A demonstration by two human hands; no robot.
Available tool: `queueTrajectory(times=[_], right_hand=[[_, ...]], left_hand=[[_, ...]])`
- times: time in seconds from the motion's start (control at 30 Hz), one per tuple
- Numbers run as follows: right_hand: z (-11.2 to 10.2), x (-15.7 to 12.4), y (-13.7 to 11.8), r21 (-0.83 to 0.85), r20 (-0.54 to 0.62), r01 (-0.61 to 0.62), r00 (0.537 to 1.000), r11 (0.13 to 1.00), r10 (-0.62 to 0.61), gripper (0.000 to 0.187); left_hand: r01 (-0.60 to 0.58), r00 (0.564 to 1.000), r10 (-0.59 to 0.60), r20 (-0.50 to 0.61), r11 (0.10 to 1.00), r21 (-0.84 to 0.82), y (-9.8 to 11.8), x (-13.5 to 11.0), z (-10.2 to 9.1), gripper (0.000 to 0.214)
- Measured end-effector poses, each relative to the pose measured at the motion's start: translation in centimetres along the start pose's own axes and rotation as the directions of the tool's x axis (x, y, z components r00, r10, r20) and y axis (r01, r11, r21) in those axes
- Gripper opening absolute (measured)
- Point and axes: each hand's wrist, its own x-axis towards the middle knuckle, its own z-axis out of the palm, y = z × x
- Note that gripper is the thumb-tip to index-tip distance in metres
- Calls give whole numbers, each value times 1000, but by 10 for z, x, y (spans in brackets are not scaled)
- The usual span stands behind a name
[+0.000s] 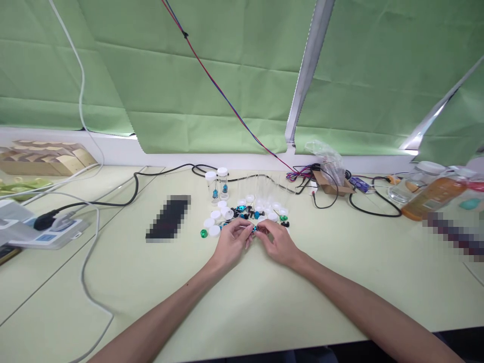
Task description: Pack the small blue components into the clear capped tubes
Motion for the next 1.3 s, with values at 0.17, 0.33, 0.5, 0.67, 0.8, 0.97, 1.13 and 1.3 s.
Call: queueTrajectory(times=[0.17,0.33,0.5,0.67,0.8,0.97,1.13,1.3], right_hand=[[-1,0,-1,-7,3,-3,1000,1000,3,10],[-1,1,-3,28,8,-28,1000,999,28,10],[0,1,-2,72,2,-72,997,995,73,10],[1,1,1,53,1,-64,998,997,64,10],[1,2,3,16,-23,-56,998,998,56,13],[1,2,6,-1,-88,-91,992,996,91,17],[1,2,6,-15,-102,-97,990,995,95,19],[0,2,5,-21,-104,-99,990,995,96,18]], left_hand=[[-4,1000,4,6,1000,-4,-1,0,0,28],[3,1000,-3,2,1000,28,2,-1,1,28],[-8,1000,8,-1,998,67,5,-1,1,29],[-50,998,47,36,993,107,1,0,-2,30],[-68,998,66,16,977,203,3,2,-7,29],[-126,989,147,-21,903,410,9,5,-14,26],[-261,958,269,96,689,676,5,5,-19,23],[-345,933,287,215,551,760,0,4,-20,27]])
